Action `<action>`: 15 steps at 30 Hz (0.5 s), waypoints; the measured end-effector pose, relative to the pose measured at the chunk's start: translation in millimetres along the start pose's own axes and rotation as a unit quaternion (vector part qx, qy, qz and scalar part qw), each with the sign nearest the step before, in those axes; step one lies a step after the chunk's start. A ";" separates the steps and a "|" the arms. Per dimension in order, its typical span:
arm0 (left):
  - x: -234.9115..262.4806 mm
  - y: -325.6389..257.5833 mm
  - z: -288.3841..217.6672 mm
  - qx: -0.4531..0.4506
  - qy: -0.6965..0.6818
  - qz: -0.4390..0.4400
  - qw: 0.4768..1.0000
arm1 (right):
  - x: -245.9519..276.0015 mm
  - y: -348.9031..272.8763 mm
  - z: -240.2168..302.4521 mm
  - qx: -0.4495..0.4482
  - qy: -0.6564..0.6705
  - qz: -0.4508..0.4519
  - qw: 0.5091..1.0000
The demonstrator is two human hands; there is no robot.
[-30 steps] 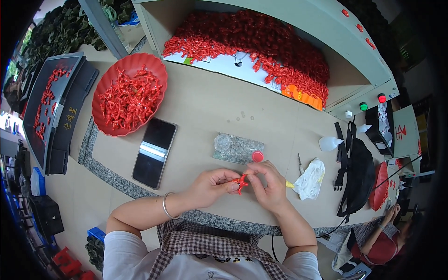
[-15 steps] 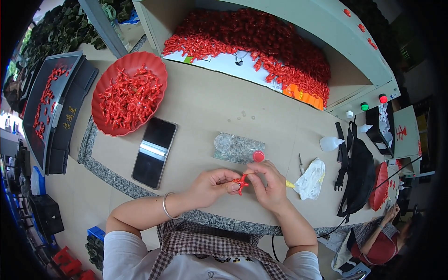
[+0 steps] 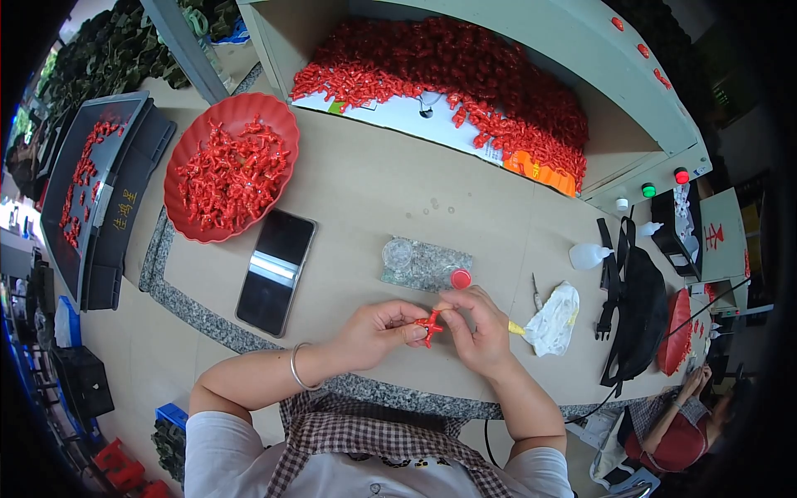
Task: The person assembles small red plastic components by applying glue from a bottle and joining the components by hand into a specific configuration.
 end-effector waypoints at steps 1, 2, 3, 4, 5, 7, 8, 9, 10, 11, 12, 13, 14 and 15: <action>0.1 -0.2 0.1 0.000 0.000 0.000 1.000 | 0.0 0.3 0.5 0.000 0.000 0.000 1.000; 0.2 -0.2 0.1 -0.001 -0.001 -0.001 1.000 | 0.0 0.7 1.3 0.002 0.001 0.000 1.000; 0.3 -0.1 0.1 -0.003 -0.003 -0.001 1.000 | 0.0 0.9 1.8 0.003 0.002 0.000 1.000; 0.4 0.0 0.1 -0.002 -0.003 -0.001 1.000 | -0.1 0.8 1.5 0.003 0.002 0.000 1.000; 0.2 0.1 0.5 0.001 -0.005 0.001 1.000 | 0.0 0.6 1.5 0.005 0.004 -0.001 1.000; 0.1 0.0 1.2 0.005 -0.007 0.002 1.000 | 0.0 0.5 1.8 0.006 0.006 -0.002 1.000; 0.4 -0.2 1.4 0.003 -0.008 0.003 1.000 | 0.0 0.6 2.2 0.007 0.005 -0.002 1.000; 0.4 -0.3 1.4 0.000 -0.009 0.003 1.000 | 0.1 0.6 2.5 0.008 0.005 -0.002 1.000; 0.4 -0.4 1.9 0.000 -0.009 0.003 1.000 | 0.4 0.6 2.0 0.008 0.005 -0.003 1.000; 0.5 -0.2 2.2 0.000 -0.006 0.003 1.000 | 0.2 0.6 2.0 0.016 0.003 0.001 1.000; 0.5 0.0 2.3 0.000 -0.004 0.003 1.000 | -0.1 0.5 2.6 0.024 0.000 0.005 1.000; 0.2 0.0 1.5 0.000 -0.004 0.004 1.000 | -0.3 0.6 3.2 0.024 0.000 0.005 1.000; -0.1 0.0 0.6 0.001 -0.002 0.003 1.000 | -0.4 0.7 2.9 0.017 0.001 0.002 1.000; -0.2 0.1 0.2 0.002 -0.001 0.003 1.000 | -0.2 0.7 2.1 0.009 0.002 -0.001 1.000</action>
Point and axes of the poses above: each hand's wrist, its own y-axis towards the middle knuckle, its own x-axis out of the back of the hand, z = x × y, the point moved 8 cm from there along y, towards the middle knuckle, and after that the axes turned 9 degrees about -z, right-handed, at the moved point
